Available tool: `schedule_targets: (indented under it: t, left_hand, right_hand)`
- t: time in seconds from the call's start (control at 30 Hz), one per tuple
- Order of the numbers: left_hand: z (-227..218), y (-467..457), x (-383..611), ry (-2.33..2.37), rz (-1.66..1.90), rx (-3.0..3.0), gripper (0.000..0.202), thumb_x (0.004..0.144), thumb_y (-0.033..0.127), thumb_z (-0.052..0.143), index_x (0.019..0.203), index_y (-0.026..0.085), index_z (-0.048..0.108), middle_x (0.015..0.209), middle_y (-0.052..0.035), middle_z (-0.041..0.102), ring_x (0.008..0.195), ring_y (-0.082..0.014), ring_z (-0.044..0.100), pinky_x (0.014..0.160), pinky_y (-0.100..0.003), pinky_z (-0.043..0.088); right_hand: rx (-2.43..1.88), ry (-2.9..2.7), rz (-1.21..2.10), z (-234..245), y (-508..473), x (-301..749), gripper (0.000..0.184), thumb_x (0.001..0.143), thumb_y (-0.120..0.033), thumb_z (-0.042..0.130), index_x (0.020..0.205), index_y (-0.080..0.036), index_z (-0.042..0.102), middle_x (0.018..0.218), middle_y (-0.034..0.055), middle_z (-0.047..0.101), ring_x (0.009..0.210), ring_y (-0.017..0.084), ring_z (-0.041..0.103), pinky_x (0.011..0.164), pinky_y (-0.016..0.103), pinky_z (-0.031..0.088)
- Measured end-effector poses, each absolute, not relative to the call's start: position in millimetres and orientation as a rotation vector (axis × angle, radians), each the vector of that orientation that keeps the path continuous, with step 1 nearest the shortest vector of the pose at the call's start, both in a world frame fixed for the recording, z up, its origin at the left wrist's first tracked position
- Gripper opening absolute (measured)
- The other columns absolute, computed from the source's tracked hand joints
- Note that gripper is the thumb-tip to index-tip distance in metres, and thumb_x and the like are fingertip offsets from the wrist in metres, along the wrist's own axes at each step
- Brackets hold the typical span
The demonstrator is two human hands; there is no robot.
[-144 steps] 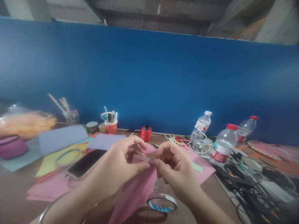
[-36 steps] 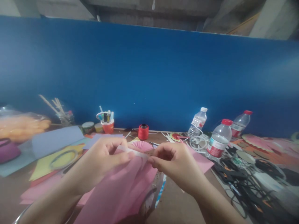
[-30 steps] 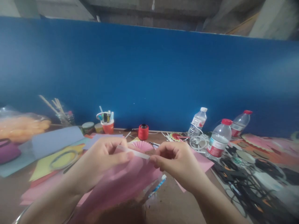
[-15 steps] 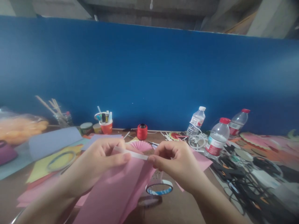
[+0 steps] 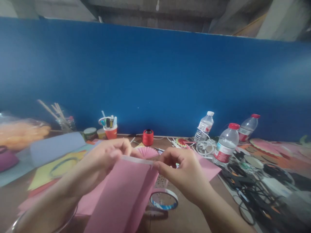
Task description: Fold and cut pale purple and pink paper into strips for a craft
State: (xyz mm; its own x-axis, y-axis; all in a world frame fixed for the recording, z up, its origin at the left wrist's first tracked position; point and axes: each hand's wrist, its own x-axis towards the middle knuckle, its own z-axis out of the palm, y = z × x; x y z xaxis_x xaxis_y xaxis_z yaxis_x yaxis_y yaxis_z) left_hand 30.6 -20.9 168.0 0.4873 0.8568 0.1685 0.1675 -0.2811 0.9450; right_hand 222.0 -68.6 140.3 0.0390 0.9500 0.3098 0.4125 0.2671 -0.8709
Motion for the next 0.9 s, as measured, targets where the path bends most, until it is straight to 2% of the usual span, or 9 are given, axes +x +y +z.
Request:
schedule_targets:
  t: [0.07, 0.1, 0.2, 0.3, 0.37, 0.47, 0.57, 0.7, 0.9]
  left_hand:
    - [172, -17, 26, 0.766, 0.833, 1.708, 0.044, 0.083, 0.057, 0.025, 0.069, 0.022, 0.047, 0.075, -0.0018, 0.065, 0.064, -0.0152, 0.059, 0.058, -0.026, 0.043]
    - [174, -16, 24, 0.784, 0.799, 1.754, 0.044, 0.086, 0.054, 0.025, 0.074, 0.022, 0.052, 0.080, -0.0020, 0.067, 0.071, -0.0167, 0.061, 0.065, -0.028, 0.045]
    - [175, -23, 21, 1.202, 0.771, 2.190, 0.028, 0.082, 0.049, 0.049, 0.089, 0.026, 0.063, 0.096, -0.0007, 0.067, 0.092, -0.0212, 0.060, 0.081, -0.032, 0.043]
    - [165, -37, 25, 1.325, 0.911, 2.633, 0.023, 0.080, 0.044, 0.056, 0.098, 0.032, 0.065, 0.109, 0.0006, 0.064, 0.103, -0.0243, 0.056, 0.090, -0.036, 0.037]
    - [157, -43, 28, 1.180, 0.740, 2.829, 0.015, 0.085, 0.036, 0.052, 0.086, 0.030, 0.066, 0.095, 0.0018, 0.067, 0.089, -0.0210, 0.059, 0.082, -0.035, 0.039]
    - [152, -45, 31, 1.052, 0.576, 2.872, 0.021, 0.087, 0.022, 0.047, 0.076, 0.027, 0.064, 0.081, 0.0041, 0.066, 0.077, -0.0165, 0.059, 0.074, -0.031, 0.040]
    - [152, -40, 30, 1.036, 0.635, 2.820, 0.020, 0.088, 0.019, 0.047, 0.082, 0.028, 0.064, 0.081, 0.0059, 0.067, 0.075, -0.0142, 0.060, 0.070, -0.028, 0.040]
    - [155, -34, 29, 1.025, 0.651, 2.814, 0.020, 0.087, 0.019, 0.049, 0.078, 0.027, 0.065, 0.073, 0.0067, 0.066, 0.066, -0.0129, 0.060, 0.064, -0.026, 0.039]
    - [163, -34, 31, 1.099, 0.512, 2.850, 0.020, 0.073, 0.011, 0.059, 0.081, 0.027, 0.070, 0.081, 0.0046, 0.071, 0.071, -0.0181, 0.063, 0.066, -0.030, 0.040]
  right_hand:
    - [-1.337, -1.574, 0.626, 138, -69, 219, 0.017, 0.071, -0.019, 0.060, 0.055, -0.019, 0.055, 0.053, -0.0037, 0.056, 0.051, 0.009, 0.047, 0.047, 0.021, 0.035]
    - [-1.344, -1.586, 0.607, 137, -69, 218, 0.015, 0.071, -0.018, 0.060, 0.057, -0.019, 0.057, 0.054, -0.0034, 0.058, 0.053, 0.010, 0.049, 0.048, 0.021, 0.036]
    - [-1.351, -1.624, 0.567, 132, -71, 212, 0.010, 0.072, -0.018, 0.059, 0.063, -0.020, 0.062, 0.057, -0.0031, 0.061, 0.054, 0.011, 0.052, 0.050, 0.022, 0.037]
    - [-1.351, -1.674, 0.491, 126, -74, 207, 0.010, 0.073, -0.019, 0.059, 0.063, -0.021, 0.061, 0.056, -0.0032, 0.061, 0.052, 0.011, 0.052, 0.049, 0.022, 0.036]
    - [-1.331, -1.701, 0.451, 124, -75, 204, 0.011, 0.074, -0.019, 0.059, 0.063, -0.021, 0.060, 0.056, -0.0034, 0.061, 0.051, 0.011, 0.052, 0.049, 0.022, 0.036]
    - [-1.310, -1.713, 0.414, 123, -75, 202, 0.014, 0.074, -0.016, 0.058, 0.060, -0.020, 0.058, 0.055, -0.0036, 0.060, 0.050, 0.010, 0.052, 0.048, 0.022, 0.035]
    - [-1.300, -1.711, 0.412, 124, -75, 202, 0.017, 0.074, -0.014, 0.058, 0.059, -0.020, 0.057, 0.053, -0.0043, 0.058, 0.049, 0.010, 0.050, 0.047, 0.021, 0.034]
    - [-1.286, -1.714, 0.433, 124, -76, 202, 0.015, 0.074, -0.014, 0.059, 0.061, -0.021, 0.059, 0.054, -0.0046, 0.059, 0.050, 0.010, 0.051, 0.048, 0.021, 0.036]
    - [-1.322, -1.741, 0.480, 122, -73, 204, 0.011, 0.074, -0.014, 0.058, 0.074, -0.023, 0.065, 0.066, -0.0043, 0.068, 0.060, 0.011, 0.059, 0.056, 0.021, 0.041]
